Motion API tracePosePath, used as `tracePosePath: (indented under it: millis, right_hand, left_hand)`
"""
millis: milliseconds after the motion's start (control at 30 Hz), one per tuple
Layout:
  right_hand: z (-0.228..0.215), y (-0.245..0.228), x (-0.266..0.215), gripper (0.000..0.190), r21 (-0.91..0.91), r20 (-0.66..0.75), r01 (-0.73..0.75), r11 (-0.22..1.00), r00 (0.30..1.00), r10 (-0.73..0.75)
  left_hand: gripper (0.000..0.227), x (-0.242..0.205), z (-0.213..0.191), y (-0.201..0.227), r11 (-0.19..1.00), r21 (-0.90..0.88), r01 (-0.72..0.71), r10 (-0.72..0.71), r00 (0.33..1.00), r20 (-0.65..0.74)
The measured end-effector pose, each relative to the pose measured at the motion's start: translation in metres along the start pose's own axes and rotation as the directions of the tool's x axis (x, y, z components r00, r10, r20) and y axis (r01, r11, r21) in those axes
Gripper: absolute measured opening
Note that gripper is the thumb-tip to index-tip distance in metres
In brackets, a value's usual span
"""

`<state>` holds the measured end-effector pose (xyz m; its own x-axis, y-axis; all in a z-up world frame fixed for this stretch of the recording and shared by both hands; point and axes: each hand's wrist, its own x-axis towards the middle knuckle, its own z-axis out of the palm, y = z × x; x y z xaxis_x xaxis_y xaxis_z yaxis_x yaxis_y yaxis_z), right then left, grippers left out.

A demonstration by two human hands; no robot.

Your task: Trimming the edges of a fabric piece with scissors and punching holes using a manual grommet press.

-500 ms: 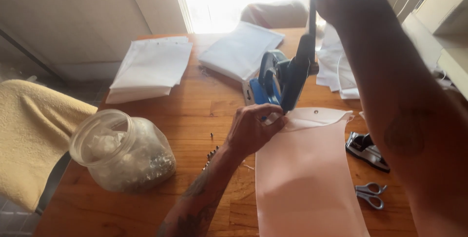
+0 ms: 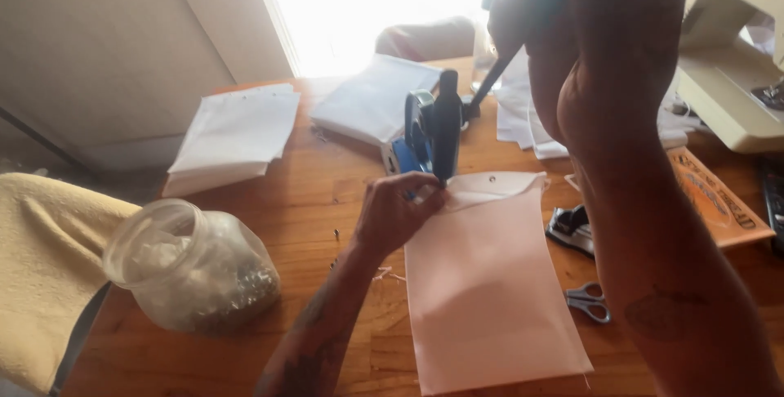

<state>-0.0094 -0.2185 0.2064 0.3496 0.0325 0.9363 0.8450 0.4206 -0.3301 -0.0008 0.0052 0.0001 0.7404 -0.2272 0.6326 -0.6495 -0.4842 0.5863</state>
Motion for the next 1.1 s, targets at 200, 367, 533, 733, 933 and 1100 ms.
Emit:
tracePosePath:
  millis: [200,367,533,733,933,1100]
  right_hand:
    - [0.012,-0.009,-0.005,0.044,-0.013,-0.135,-0.165,0.986,0.977,0.162]
    - [0.020,-0.012,-0.006,0.035,-0.036,-0.103,-0.047,0.998,0.994,0.043]
    - [0.026,-0.019,-0.005,0.038,-0.064,-0.077,-0.005,0.998,0.997,0.000]
    - [0.017,-0.024,-0.021,0.030,-0.067,0.003,0.024,0.997,1.000,-0.023]
    - [0.018,-0.031,-0.045,0.039,-0.178,0.012,0.041,0.983,0.999,-0.040]
    - [0.017,-0.031,-0.078,0.037,-0.110,0.039,0.125,0.986,0.992,-0.121]
  left_hand:
    - [0.014,0.003,-0.006,0.009,0.985,0.032,0.168,-0.167,0.985,-0.034]
    - [0.014,0.007,-0.009,0.013,0.998,-0.007,0.064,-0.064,0.998,-0.010]
    - [0.015,0.007,-0.009,0.015,0.983,0.004,0.183,-0.183,0.983,0.015]
    - [0.016,0.002,-0.009,0.022,0.967,-0.029,0.252,-0.251,0.967,0.031]
    - [0.019,0.004,-0.012,0.023,0.971,-0.025,0.236,-0.235,0.971,0.041]
    - [0.023,0.007,-0.010,0.019,0.980,-0.055,0.190,-0.187,0.981,0.052]
